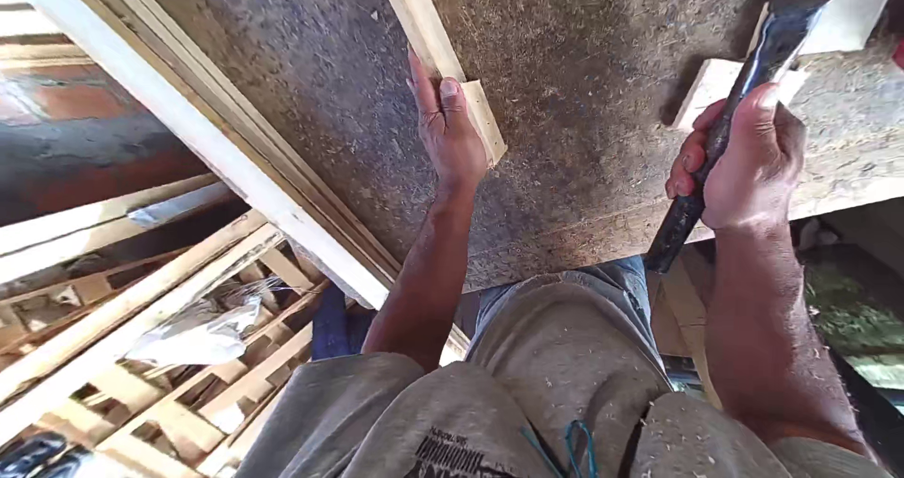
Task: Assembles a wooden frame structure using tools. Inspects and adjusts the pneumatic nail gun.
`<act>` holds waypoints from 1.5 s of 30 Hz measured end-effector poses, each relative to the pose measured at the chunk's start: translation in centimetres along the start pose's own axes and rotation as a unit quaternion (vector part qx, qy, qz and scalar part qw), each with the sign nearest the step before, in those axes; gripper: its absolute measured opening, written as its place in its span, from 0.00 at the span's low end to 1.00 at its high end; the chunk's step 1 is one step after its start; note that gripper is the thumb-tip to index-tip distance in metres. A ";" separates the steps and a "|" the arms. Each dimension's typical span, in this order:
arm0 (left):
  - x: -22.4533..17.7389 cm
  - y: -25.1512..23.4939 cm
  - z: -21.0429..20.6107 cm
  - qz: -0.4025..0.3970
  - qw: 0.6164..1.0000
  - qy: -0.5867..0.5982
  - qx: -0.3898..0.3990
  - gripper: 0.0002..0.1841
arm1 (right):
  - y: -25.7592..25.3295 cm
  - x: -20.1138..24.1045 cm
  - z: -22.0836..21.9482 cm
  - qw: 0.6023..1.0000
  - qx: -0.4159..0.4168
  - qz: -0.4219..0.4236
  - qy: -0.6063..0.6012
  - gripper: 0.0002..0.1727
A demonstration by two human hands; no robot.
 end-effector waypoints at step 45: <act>-0.1 8.8 -3.1 0.131 0.983 -0.030 0.124 0.52 | -3.6 3.0 0.1 0.933 0.129 0.055 0.331 0.38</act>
Point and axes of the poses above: each hand's wrist, its own y-axis away from the middle knuckle, its own z-axis out of the back of the hand, x = y × z, the point moved 10 cm from there along -y, towards the middle knuckle
